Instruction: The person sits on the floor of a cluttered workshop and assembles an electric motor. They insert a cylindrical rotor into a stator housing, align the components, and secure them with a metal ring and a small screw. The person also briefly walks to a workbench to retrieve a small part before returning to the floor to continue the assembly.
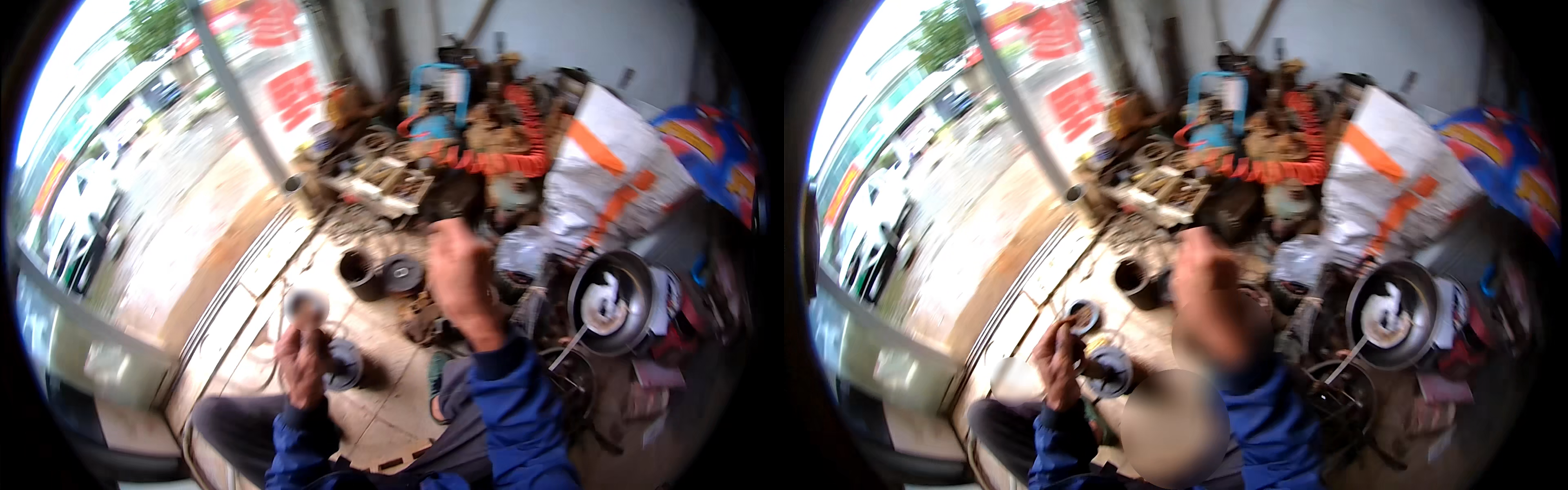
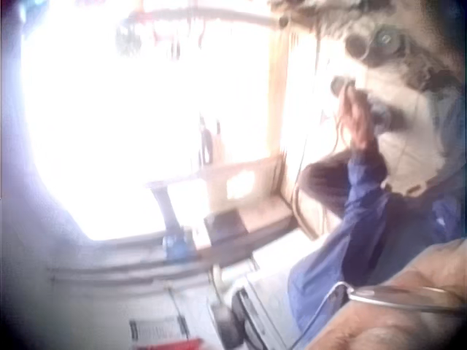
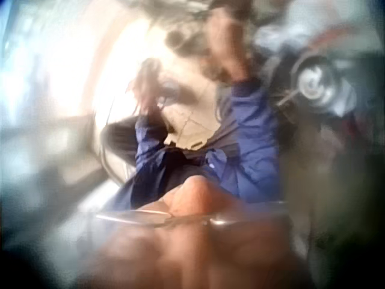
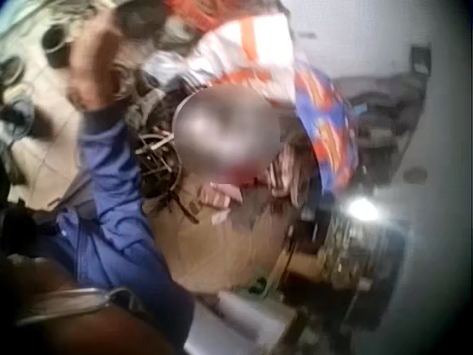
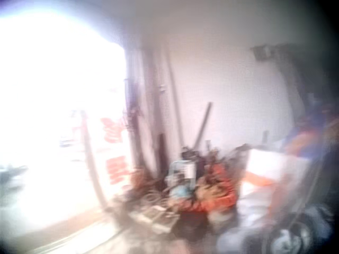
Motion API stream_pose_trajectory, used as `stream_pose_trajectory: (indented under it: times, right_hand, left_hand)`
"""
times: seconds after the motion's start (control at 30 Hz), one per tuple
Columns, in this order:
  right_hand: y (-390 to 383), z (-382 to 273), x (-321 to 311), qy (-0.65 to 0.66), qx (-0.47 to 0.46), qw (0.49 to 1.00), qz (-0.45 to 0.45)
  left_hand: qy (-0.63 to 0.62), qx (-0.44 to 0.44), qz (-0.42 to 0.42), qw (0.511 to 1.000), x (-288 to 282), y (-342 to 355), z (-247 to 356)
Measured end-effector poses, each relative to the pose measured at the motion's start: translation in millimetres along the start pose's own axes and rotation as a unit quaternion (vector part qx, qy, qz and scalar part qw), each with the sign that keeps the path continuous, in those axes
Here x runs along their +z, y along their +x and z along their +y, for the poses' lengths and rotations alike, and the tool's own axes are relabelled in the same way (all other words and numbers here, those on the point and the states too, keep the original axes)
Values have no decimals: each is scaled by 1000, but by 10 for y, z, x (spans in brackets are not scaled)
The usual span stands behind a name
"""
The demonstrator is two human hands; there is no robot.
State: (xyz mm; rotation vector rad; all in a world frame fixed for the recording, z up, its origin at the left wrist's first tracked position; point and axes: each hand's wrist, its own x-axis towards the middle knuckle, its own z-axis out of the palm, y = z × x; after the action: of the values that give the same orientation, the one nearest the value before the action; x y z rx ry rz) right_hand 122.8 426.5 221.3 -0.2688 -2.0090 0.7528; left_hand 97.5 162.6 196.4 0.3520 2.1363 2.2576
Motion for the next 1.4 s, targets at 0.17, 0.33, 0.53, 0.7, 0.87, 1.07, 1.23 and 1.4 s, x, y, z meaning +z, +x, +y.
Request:
stream_pose_trajectory:
  times: [0.17, 0.33, 0.53, 0.7, 0.87, 1.07, 1.23, 1.4]
  right_hand:
    - [30, -237, -144, 216, 193, 934, -211]
    - [-109, -425, -3, 236, 170, 894, -342]
    - [-10, -381, -350, 219, 95, 894, -380]
    - [242, 74, -1172, 113, 77, 990, -10]
    - [1064, 514, -2530, -199, -21, 952, 232]
    - [2159, 1359, -3747, -429, -63, 865, 253]
    - [2277, 2070, -3796, -472, 66, 870, 126]
    - [2157, 2220, -3696, -376, 104, 921, -9]
  left_hand:
    - [-76, -24, -51, 996, 16, -28, 123]
    - [116, -47, -178, 976, 84, -28, 100]
    - [249, 163, -204, 933, 174, 46, 21]
    - [148, 116, -148, 971, -48, 102, -8]
    - [314, -24, -226, 922, -991, -7, -558]
    - [342, 105, -226, 906, -970, -160, -894]
    - [364, 177, -224, 886, -797, -214, -820]
    - [365, 86, -245, 894, -892, -211, -1005]
